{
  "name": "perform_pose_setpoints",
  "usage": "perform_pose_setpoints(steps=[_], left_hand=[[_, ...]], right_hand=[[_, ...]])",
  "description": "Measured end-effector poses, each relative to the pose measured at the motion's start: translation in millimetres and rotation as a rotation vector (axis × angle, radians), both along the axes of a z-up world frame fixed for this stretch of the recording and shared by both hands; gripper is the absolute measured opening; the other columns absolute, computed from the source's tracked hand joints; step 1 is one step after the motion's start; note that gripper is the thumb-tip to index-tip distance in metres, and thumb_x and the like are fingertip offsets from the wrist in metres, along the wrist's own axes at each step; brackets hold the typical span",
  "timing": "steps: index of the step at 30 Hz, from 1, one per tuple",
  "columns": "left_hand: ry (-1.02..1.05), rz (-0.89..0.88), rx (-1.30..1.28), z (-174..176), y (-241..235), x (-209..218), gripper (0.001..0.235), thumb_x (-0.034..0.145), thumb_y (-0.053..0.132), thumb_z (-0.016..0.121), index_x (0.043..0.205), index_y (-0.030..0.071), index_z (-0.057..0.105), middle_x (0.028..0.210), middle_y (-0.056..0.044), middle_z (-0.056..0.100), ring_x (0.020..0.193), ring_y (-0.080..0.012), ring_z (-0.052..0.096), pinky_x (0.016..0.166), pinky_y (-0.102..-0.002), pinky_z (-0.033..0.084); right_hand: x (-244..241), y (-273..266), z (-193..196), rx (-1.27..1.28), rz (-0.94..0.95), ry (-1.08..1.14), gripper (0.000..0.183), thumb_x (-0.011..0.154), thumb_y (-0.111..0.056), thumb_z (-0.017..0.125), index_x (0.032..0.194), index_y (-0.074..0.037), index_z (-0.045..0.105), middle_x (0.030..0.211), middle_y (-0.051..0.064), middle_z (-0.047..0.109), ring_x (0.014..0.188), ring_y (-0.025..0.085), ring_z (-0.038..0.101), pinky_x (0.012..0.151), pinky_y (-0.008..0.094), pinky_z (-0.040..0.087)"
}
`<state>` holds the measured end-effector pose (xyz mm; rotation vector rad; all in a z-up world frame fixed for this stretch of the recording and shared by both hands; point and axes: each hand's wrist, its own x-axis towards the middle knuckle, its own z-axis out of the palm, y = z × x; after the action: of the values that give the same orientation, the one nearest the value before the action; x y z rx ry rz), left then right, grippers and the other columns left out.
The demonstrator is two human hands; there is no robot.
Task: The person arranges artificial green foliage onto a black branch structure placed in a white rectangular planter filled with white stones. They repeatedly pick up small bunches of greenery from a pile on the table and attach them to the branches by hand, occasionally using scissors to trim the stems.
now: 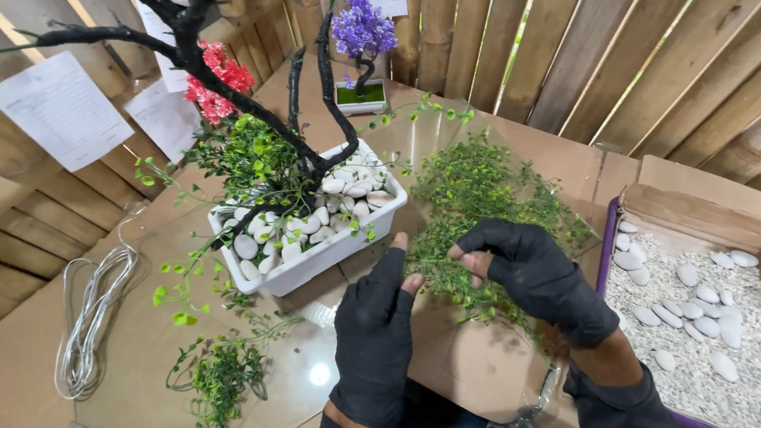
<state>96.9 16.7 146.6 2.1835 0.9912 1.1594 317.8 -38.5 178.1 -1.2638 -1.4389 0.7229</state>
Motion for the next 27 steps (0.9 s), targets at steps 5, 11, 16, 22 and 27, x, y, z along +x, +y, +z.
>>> perform_pose_setpoints(steps=[5, 11, 16, 22, 27], left_hand=[[-0.122, -0.039, 0.187, 0, 1, -6, 0.040, 0.095, 0.008, 0.074, 0.134, 0.013, 0.067, 0.124, -0.008, 0.075, 0.103, -0.0262, 0.074, 0.086, -0.037, 0.057], [-0.231, -0.066, -0.002, 3, -4, -10, 0.025, 0.093, 0.014, 0.074, 0.117, 0.016, 0.077, 0.107, -0.006, 0.079, 0.101, -0.0254, 0.077, 0.085, -0.038, 0.062], [-0.352, -0.026, -0.167, 23, -15, -8, 0.016, 0.091, 0.018, 0.074, 0.106, 0.013, 0.080, 0.104, -0.007, 0.081, 0.099, -0.0227, 0.079, 0.083, -0.036, 0.064], [-0.736, -0.041, -0.703, 49, -19, 5, 0.022, 0.088, 0.012, 0.074, 0.104, 0.000, 0.082, 0.080, -0.013, 0.082, 0.058, -0.0167, 0.059, 0.064, -0.033, 0.055], [-0.735, -0.057, -0.752, 53, -19, 19, 0.015, 0.088, 0.013, 0.076, 0.096, 0.001, 0.083, 0.077, -0.010, 0.077, 0.060, -0.0188, 0.060, 0.059, -0.033, 0.053]], right_hand=[[-15, -14, 22, 0.034, 0.093, 0.138, 0.013, 0.093, -0.008, 0.070, 0.103, -0.003, 0.076, 0.097, 0.012, 0.077, 0.062, 0.018, 0.070, 0.060, 0.037, 0.064], [-25, -22, 49, 0.010, 0.110, 0.136, 0.016, 0.092, -0.012, 0.072, 0.100, 0.000, 0.079, 0.075, 0.009, 0.072, 0.059, 0.017, 0.069, 0.059, 0.034, 0.060], [-27, -12, 38, 0.085, 0.003, 0.379, 0.022, 0.093, -0.006, 0.069, 0.109, 0.007, 0.076, 0.080, 0.015, 0.075, 0.059, 0.024, 0.070, 0.059, 0.037, 0.061], [-28, 3, 10, 0.024, -0.143, 0.721, 0.045, 0.099, -0.021, 0.060, 0.131, 0.011, 0.064, 0.099, 0.016, 0.071, 0.088, 0.028, 0.069, 0.084, 0.037, 0.056], [-44, -1, -19, -0.063, 0.026, 0.686, 0.058, 0.078, -0.013, 0.082, 0.132, 0.004, 0.068, 0.109, 0.022, 0.079, 0.099, 0.031, 0.076, 0.089, 0.042, 0.063]])
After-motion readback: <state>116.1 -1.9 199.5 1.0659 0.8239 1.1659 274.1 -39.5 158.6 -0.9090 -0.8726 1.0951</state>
